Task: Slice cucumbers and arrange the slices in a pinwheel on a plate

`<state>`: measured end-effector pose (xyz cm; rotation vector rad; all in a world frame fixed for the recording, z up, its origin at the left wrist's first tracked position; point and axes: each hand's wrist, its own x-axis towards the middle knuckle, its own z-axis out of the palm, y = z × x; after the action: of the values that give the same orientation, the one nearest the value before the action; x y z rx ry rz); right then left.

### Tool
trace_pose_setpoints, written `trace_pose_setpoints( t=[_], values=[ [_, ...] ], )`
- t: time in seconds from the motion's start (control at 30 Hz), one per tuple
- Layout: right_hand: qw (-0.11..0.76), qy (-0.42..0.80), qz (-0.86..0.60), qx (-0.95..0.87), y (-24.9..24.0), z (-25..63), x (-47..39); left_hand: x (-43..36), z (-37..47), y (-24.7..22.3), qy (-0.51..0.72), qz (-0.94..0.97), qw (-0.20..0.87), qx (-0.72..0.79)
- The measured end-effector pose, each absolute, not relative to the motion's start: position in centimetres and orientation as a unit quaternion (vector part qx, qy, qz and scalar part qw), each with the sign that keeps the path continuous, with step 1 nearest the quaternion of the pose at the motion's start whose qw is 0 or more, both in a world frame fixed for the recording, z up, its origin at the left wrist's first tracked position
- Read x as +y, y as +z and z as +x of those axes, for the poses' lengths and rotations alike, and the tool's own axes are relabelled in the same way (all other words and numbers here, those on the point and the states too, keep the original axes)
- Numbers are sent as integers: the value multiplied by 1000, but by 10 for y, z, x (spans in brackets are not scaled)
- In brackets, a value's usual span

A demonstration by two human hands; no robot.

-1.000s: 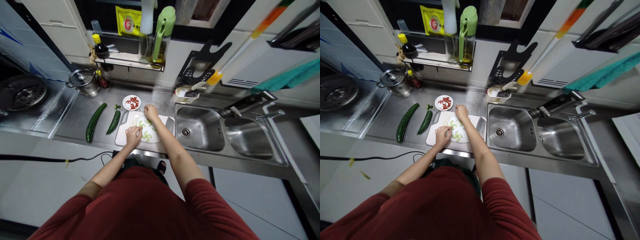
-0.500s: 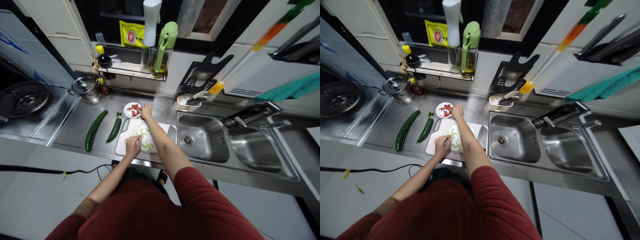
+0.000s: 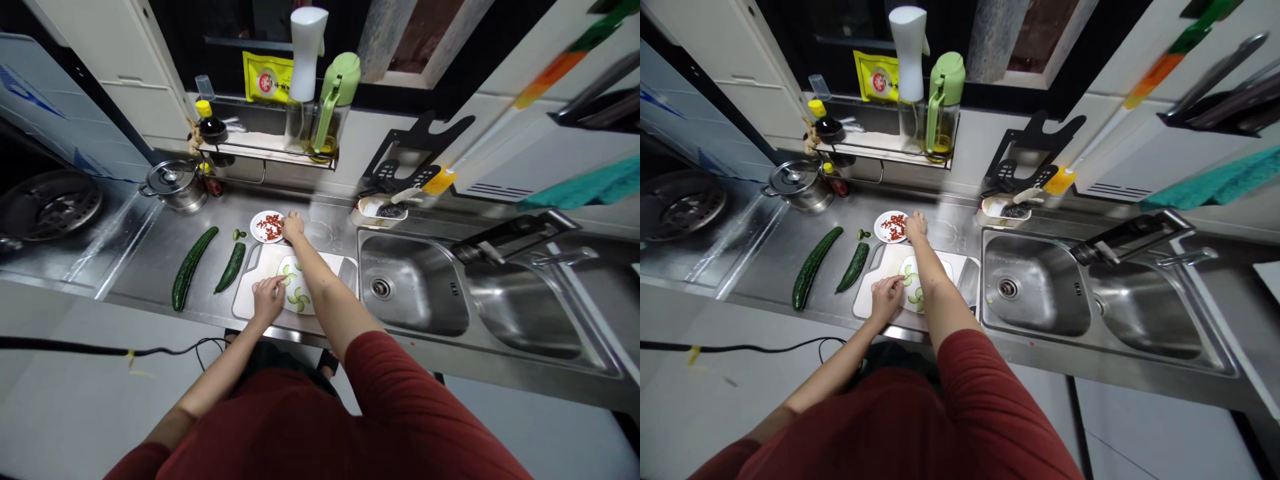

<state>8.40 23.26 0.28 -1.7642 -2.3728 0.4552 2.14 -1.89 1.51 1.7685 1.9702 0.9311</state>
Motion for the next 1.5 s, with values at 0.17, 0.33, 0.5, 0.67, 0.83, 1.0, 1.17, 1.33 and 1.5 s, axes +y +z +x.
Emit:
trace_pose_setpoints(
  t=[0.17, 0.33, 0.5, 0.67, 0.83, 1.0, 1.17, 1.33, 1.5],
  values=[
    [80, 153, -585, -793, 2, 81, 234, -19, 20, 15, 326, 616, 173, 696],
    [108, 175, -592, -779, 3, 86, 231, -21, 19, 13, 330, 611, 171, 699],
    [170, 198, -607, -751, 9, 98, 220, -16, 25, 12, 346, 604, 180, 695],
    [223, 242, -610, -721, 14, 116, 205, -4, 31, 16, 375, 593, 187, 688],
    [286, 266, -596, -702, 12, 144, 186, 14, 34, 22, 397, 573, 197, 690],
    [309, 255, -610, -684, 13, 174, 154, 34, 37, 25, 378, 558, 193, 713],
    [293, 238, -631, -678, 9, 192, 116, 46, 42, 27, 309, 576, 163, 739],
    [272, 217, -655, -671, -1, 195, 89, 52, 49, 26, 238, 594, 160, 751],
    [236, 201, -668, -676, -5, 191, 76, 54, 53, 25, 206, 615, 157, 745]
  ],
)
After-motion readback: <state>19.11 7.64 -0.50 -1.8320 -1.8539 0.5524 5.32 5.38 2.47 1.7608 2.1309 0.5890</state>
